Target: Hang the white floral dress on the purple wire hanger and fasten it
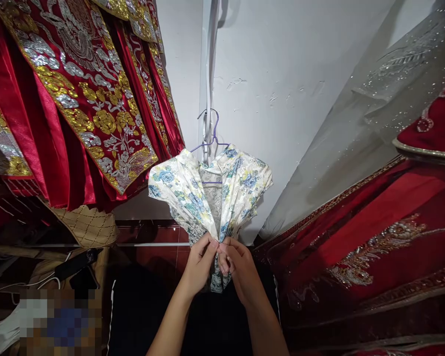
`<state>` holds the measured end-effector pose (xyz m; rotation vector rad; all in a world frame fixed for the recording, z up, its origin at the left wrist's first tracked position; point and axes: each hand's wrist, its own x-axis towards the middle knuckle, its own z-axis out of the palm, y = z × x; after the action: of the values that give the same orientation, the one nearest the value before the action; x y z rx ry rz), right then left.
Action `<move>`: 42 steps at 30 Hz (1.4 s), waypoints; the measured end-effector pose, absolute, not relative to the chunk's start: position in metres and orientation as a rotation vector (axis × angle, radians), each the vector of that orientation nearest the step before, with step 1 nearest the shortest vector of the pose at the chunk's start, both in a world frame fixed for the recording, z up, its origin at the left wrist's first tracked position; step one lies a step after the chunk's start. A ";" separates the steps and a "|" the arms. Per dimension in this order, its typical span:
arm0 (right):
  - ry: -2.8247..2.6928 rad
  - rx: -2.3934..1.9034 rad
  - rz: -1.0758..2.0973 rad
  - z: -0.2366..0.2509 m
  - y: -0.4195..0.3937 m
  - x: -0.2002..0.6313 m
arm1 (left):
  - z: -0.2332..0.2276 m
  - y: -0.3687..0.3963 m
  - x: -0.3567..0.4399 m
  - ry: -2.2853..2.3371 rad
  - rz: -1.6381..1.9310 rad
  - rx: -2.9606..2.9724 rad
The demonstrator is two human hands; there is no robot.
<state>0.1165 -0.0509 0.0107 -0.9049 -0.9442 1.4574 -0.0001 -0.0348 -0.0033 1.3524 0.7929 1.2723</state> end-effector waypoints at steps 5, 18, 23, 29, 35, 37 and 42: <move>-0.846 -0.857 1.554 0.009 -0.049 0.117 | -0.011 -0.037 -0.001 0.866 1.333 1.442; -0.792 -0.841 1.517 0.021 -0.026 0.116 | -0.018 -0.035 -0.018 1.026 1.274 1.789; -0.819 -0.836 1.372 0.046 -0.003 0.115 | -0.023 -0.039 -0.025 1.017 1.203 1.799; -0.987 -0.749 1.281 0.099 0.047 0.119 | -0.026 -0.041 -0.034 1.071 1.127 1.877; -1.107 -0.685 1.110 0.141 0.081 0.116 | -0.026 -0.038 -0.036 1.166 0.960 2.052; -1.150 -0.710 1.067 0.140 0.078 0.113 | -0.021 -0.031 -0.038 1.161 0.898 2.094; -1.172 -0.730 1.009 0.133 0.059 0.112 | 0.039 0.003 -0.048 1.171 1.147 2.107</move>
<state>0.1123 0.0589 0.1335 -0.7305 -1.1719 1.0094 -0.0481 0.0034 0.0393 2.1069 1.1713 1.1472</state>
